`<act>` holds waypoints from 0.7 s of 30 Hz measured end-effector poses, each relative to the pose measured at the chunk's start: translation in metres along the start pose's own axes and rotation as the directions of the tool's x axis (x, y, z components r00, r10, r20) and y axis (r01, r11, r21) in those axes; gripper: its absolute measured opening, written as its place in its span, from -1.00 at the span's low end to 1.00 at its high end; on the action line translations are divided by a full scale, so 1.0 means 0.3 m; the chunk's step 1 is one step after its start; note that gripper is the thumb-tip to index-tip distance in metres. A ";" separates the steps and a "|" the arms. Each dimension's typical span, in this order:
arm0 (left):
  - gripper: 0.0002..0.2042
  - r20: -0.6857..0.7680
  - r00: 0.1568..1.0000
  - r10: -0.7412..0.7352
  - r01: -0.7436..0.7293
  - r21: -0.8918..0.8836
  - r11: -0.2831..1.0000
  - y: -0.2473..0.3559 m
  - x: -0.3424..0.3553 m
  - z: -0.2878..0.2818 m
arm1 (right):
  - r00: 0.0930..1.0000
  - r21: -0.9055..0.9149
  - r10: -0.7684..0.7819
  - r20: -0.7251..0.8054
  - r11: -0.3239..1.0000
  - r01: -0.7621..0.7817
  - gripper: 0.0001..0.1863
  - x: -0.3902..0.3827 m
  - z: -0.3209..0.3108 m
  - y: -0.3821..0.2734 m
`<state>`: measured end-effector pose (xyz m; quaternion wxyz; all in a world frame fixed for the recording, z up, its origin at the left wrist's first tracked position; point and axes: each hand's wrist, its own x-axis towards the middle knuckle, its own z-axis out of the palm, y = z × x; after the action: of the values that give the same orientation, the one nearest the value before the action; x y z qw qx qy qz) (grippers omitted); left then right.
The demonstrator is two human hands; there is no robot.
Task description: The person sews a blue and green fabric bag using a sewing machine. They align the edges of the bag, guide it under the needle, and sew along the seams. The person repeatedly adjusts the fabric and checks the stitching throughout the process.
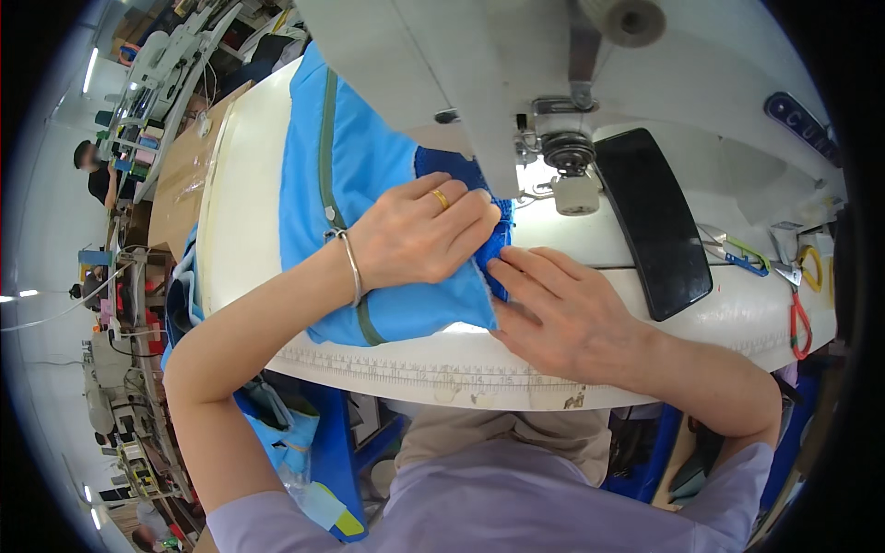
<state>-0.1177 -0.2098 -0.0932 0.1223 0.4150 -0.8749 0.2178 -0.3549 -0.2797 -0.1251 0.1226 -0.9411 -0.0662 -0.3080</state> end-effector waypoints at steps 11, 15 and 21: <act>-0.62 0.030 0.999 -0.013 0.016 -0.096 0.995 -0.002 -0.003 -0.036 | 1.000 0.016 0.008 0.027 1.000 -0.008 -0.67 0.007 -0.009 0.003; -0.63 0.021 1.000 -0.015 0.015 -0.032 0.999 0.023 -0.010 -0.016 | 1.000 0.005 -0.001 0.024 1.000 0.001 -0.67 0.011 -0.010 -0.001; -0.65 0.049 0.999 -0.014 0.019 -0.100 0.995 0.021 -0.012 -0.016 | 0.999 -0.004 0.011 0.039 1.000 -0.011 -0.70 0.008 -0.013 -0.003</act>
<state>-0.1202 -0.2014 -0.0921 0.1237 0.4205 -0.8840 0.1626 -0.3553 -0.2798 -0.1206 0.1210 -0.9475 -0.0628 -0.2893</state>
